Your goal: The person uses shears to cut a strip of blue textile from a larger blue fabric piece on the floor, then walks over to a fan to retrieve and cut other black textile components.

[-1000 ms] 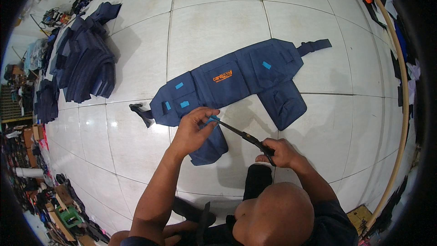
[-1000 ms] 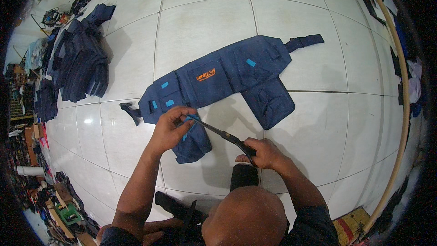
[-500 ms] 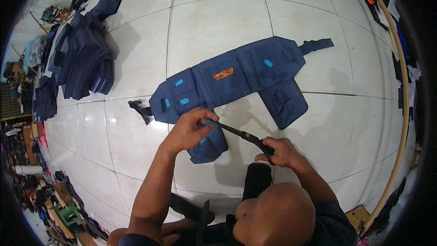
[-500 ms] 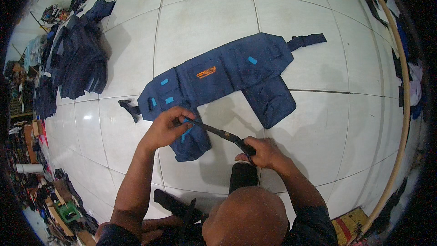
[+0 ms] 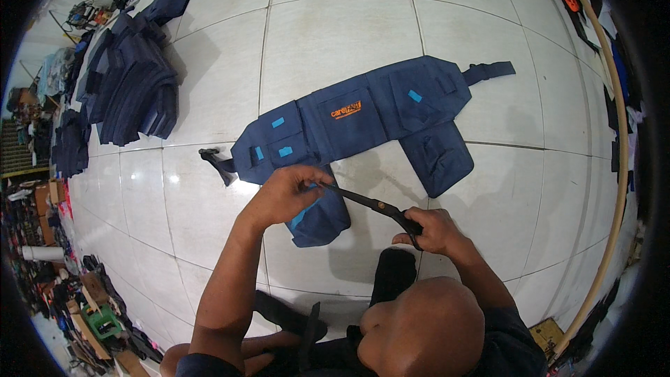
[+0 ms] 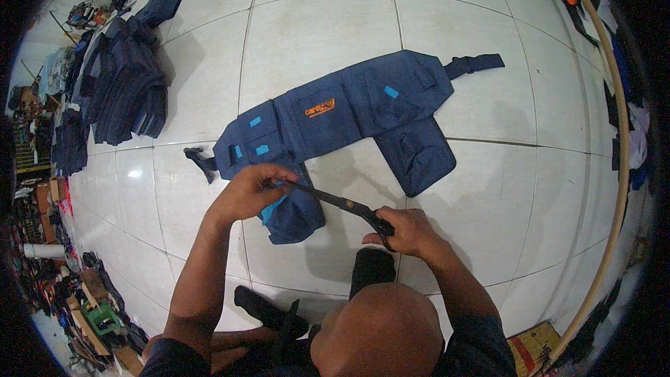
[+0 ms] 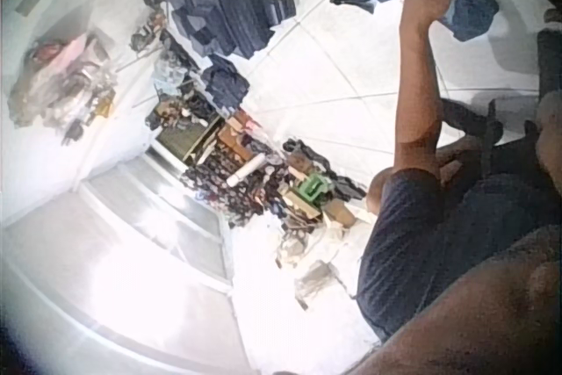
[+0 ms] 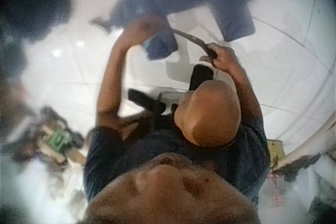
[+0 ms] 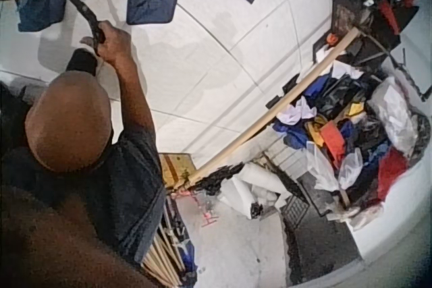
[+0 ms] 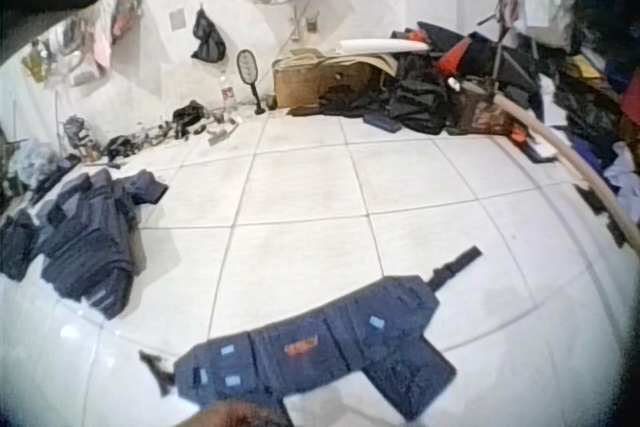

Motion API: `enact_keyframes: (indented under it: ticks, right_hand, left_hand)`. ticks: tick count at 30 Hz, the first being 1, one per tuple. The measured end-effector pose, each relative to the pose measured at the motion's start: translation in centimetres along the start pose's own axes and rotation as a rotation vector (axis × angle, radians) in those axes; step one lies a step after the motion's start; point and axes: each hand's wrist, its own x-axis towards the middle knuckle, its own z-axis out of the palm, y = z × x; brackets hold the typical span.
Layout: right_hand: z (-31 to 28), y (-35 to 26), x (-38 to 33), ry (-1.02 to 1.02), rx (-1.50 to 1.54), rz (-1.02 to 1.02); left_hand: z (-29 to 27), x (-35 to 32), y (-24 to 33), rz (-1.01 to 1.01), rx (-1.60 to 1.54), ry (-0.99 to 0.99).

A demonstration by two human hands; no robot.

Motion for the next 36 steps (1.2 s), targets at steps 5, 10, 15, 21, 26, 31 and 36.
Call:
enact_keyframes:
  ticks: [5, 10, 15, 21, 26, 31, 36]
  right_hand:
    - [0.2, 0.1, -0.1, 0.012, -0.012, -0.023]
    - [0.3, 0.2, -0.4, -0.004, -0.015, 0.035]
    - [0.7, 1.0, -0.9, 0.030, -0.082, -0.001]
    - [0.5, 0.7, -0.8, 0.011, -0.096, -0.007]
    - [0.2, 0.6, -0.7, -0.033, -0.102, 0.028]
    - [-0.1, 0.2, -0.5, -0.102, -0.107, 0.081]
    - [0.0, 0.3, -0.6, -0.082, -0.093, 0.058]
  left_hand:
    - [0.1, -0.2, 0.6, -0.027, 0.072, 0.071]
    - [0.6, -0.4, -0.8, 0.136, 0.067, 0.218]
    - [0.1, -0.7, -1.0, -0.002, -0.114, 0.045]
    - [0.0, -0.3, -0.9, 0.039, -0.028, -0.129]
    - [-0.3, -0.3, -0.3, 0.075, 0.027, -0.116]
    - [-0.2, -0.4, -1.2, 0.100, 0.040, -0.107]
    - [-0.3, -0.5, -1.0, 0.084, 0.109, -0.076]
